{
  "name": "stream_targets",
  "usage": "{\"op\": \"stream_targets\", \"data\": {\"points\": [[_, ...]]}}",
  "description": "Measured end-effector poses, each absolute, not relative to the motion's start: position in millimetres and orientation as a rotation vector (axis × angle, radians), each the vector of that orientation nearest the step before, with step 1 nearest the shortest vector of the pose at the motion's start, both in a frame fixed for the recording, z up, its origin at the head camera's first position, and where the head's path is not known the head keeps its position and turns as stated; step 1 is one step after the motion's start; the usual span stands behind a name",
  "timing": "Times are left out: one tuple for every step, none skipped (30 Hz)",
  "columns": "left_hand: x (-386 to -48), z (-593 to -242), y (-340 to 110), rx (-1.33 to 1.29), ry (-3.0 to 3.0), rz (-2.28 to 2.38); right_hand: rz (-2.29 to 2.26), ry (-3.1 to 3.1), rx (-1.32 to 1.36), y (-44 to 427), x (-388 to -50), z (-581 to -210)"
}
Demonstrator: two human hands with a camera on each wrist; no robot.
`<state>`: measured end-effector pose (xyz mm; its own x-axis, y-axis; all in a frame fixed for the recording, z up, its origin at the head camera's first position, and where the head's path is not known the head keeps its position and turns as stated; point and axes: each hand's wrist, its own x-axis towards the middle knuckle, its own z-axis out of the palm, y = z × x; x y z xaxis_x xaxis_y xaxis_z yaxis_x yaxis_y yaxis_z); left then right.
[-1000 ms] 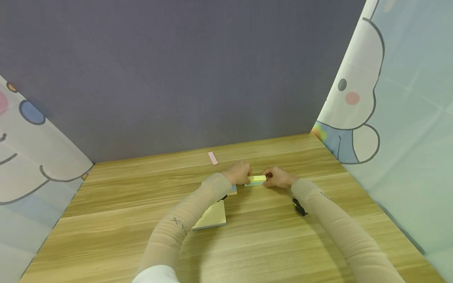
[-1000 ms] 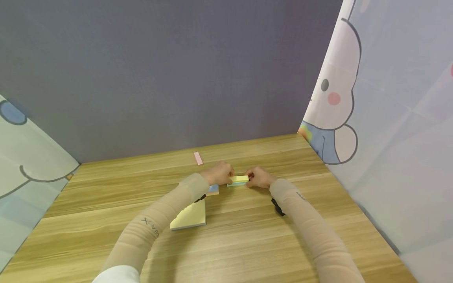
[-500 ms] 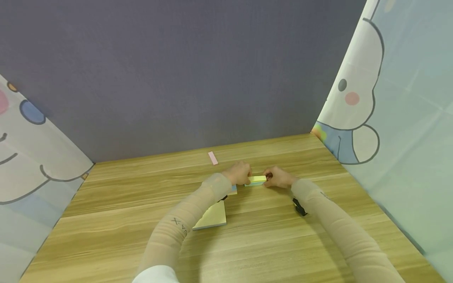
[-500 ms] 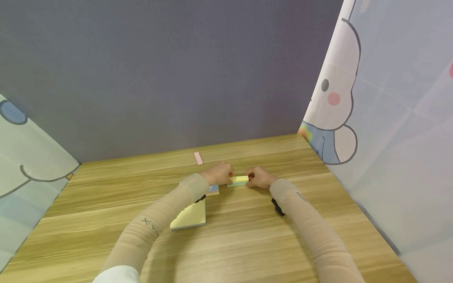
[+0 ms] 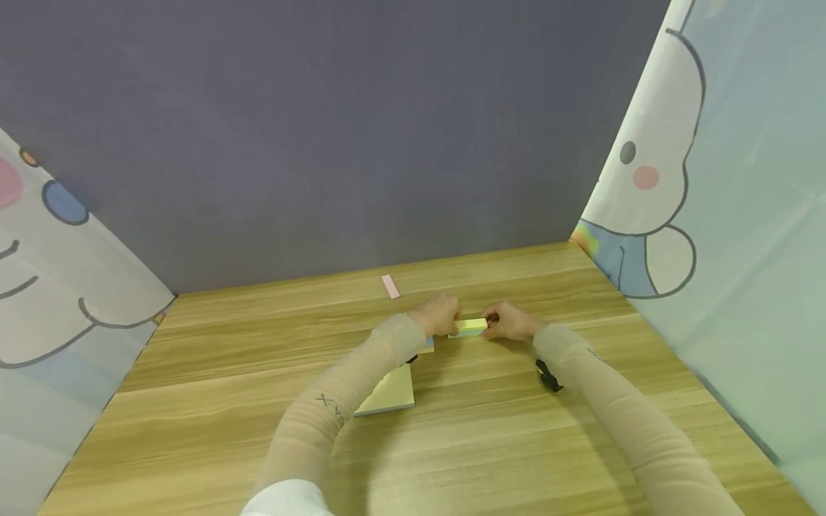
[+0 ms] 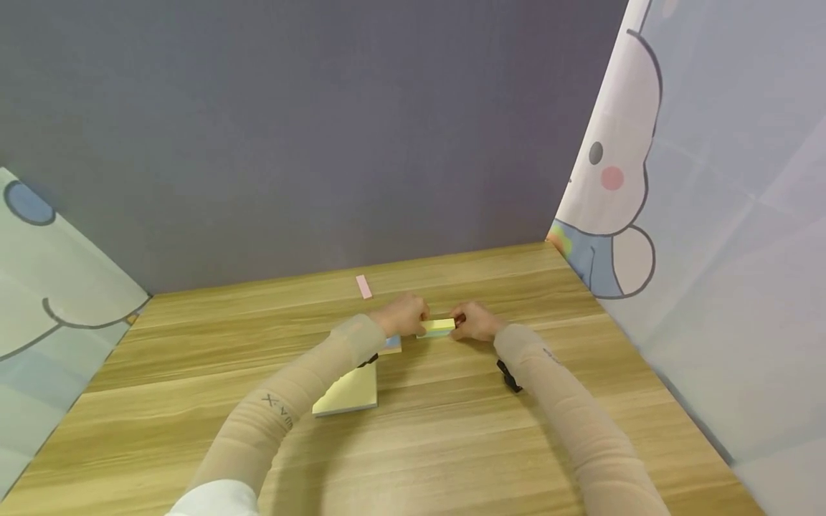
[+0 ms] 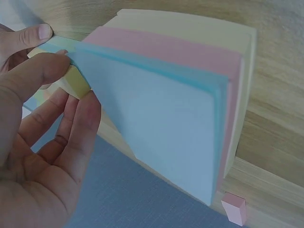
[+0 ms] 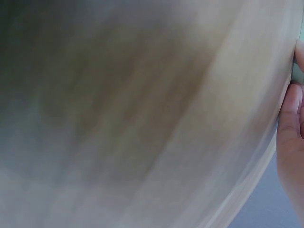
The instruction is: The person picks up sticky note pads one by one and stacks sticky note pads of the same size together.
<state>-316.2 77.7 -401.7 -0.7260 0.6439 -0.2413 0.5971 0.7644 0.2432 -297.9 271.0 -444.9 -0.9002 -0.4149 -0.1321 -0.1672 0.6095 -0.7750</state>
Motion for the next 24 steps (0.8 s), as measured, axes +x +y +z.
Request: {"op": "stream_targets", "data": {"points": [[-316.0, -401.2, 77.5, 0.953, 2.651, 0.216, -1.174, 2.537, -0.473, 271.0, -298.8, -445.2], [-316.1, -400.5, 77.3, 0.948, 2.652, 0.221, -1.174, 2.536, -0.469, 270.8, -299.4, -445.1], [-316.2, -399.6, 77.3, 0.941, 2.654, 0.220, -1.171, 2.538, -0.464, 270.6, -300.2, -444.7], [-316.4, -398.7, 77.2, 0.935, 2.656, 0.217, -1.170, 2.539, -0.462, 272.2, -304.0, -449.0], [-316.6, -397.9, 77.1, 0.930, 2.658, 0.213, -1.170, 2.538, -0.460, 271.9, -304.3, -448.3], [-316.7, -397.4, 77.1, 0.926, 2.660, 0.210, -1.167, 2.543, -0.460, 272.0, -304.7, -448.0], [-316.6, -397.1, 77.1, 0.925, 2.661, 0.210, -1.168, 2.547, -0.461, 271.7, -304.8, -447.9], [-316.7, -397.6, 77.0, 0.929, 2.661, 0.207, -1.164, 2.552, -0.460, 271.5, -304.4, -447.3], [-316.6, -398.1, 76.9, 0.932, 2.661, 0.203, -1.160, 2.557, -0.461, 271.3, -303.9, -447.0], [-316.5, -398.8, 77.0, 0.936, 2.661, 0.203, -1.156, 2.560, -0.465, 271.1, -303.3, -446.8], [-316.2, -399.3, 76.9, 0.938, 2.661, 0.204, -1.155, 2.560, -0.462, 270.7, -302.8, -446.9], [-316.0, -400.0, 76.7, 0.939, 2.659, 0.208, -1.149, 2.561, -0.467, 270.5, -302.0, -446.9], [-316.0, -400.8, 76.6, 0.938, 2.656, 0.212, -1.150, 2.557, -0.469, 270.0, -301.3, -447.1], [-316.0, -401.6, 76.5, 0.937, 2.656, 0.215, -1.147, 2.553, -0.468, 269.7, -300.6, -447.1], [-316.1, -402.2, 76.3, 0.937, 2.659, 0.214, -1.152, 2.546, -0.466, 269.3, -300.1, -447.2], [-316.4, -403.1, 76.2, 0.937, 2.661, 0.215, -1.155, 2.539, -0.460, 269.0, -299.7, -447.2], [-316.6, -403.7, 76.2, 0.940, 2.662, 0.214, -1.159, 2.534, -0.449, 268.9, -299.2, -447.2], [-316.8, -404.5, 76.5, 0.940, 2.663, 0.216, -1.162, 2.535, -0.446, 268.9, -298.9, -447.3], [-317.0, -405.0, 76.9, 0.944, 2.665, 0.212, -1.163, 2.536, -0.444, 269.1, -298.7, -447.4], [-317.0, -405.2, 77.3, 0.948, 2.668, 0.208, -1.163, 2.538, -0.444, 269.3, -298.5, -447.4], [-316.8, -405.5, 77.6, 0.950, 2.669, 0.208, -1.165, 2.540, -0.441, 269.4, -298.4, -447.6], [-316.5, -405.6, 77.9, 0.949, 2.669, 0.210, -1.164, 2.543, -0.446, 269.6, -298.2, -447.9], [-315.9, -405.3, 78.1, 0.950, 2.668, 0.211, -1.164, 2.548, -0.453, 269.7, -298.2, -448.2], [-315.3, -405.1, 78.3, 0.946, 2.666, 0.217, -1.162, 2.550, -0.461, 269.9, -298.1, -448.6]]}}
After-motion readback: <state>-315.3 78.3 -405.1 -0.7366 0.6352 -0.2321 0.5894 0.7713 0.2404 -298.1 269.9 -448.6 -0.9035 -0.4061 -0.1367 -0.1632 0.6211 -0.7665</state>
